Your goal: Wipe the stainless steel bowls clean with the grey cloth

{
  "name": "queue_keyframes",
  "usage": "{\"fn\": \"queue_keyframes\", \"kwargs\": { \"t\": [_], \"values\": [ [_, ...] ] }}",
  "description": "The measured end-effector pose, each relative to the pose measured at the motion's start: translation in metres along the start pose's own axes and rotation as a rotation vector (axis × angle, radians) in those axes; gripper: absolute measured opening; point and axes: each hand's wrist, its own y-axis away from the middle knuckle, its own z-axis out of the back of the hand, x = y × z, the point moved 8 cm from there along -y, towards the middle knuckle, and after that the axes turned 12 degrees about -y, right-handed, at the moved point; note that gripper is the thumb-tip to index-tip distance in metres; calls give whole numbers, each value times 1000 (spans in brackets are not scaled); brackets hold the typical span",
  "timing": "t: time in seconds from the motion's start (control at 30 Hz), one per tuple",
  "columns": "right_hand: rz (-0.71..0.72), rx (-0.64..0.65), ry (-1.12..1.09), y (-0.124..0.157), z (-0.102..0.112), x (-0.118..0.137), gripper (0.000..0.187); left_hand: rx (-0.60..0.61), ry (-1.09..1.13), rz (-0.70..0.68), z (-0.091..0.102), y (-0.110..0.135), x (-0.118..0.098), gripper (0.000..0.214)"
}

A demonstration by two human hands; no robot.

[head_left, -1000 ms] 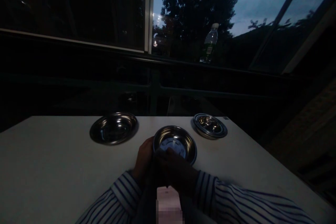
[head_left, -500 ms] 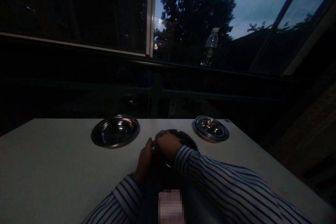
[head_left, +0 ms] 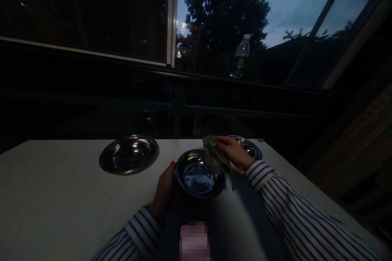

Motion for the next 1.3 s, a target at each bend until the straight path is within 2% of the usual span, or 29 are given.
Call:
{"fn": "queue_keyframes", "kwargs": {
  "t": [0.13,0.3,0.43,0.57,0.67,0.83,0.93,1.0,1.07,1.17,1.3],
  "values": [
    [-48,-85,-277,30,22,-15,34,74,69,55,-5,4,3,38],
    [-214,-193,-745,76,41,-45,35,119,38,53,-8,9,-2,38],
    [-320,-210,-743,111,43,-68,34,118,-1,27,-8,13,-8,33],
    [-407,-212,-667,136,37,-94,35,126,2,58,-9,18,-7,28],
    [-396,-195,-487,145,42,-107,33,125,-11,67,-7,21,-7,28],
    [-311,-21,89,147,71,-109,34,115,-88,60,-1,24,-8,33],
    [-299,-46,393,143,98,-103,37,105,-111,86,1,24,-6,33],
    [-271,-84,458,134,104,-90,38,88,-118,108,3,25,-5,32],
    [-214,-62,434,119,93,-75,36,74,-122,128,3,27,-4,30],
    [-176,62,383,96,58,-60,32,51,-126,143,5,31,-6,30],
    [-214,186,291,72,20,-62,26,80,-130,125,5,32,-10,34]
  ]
}}
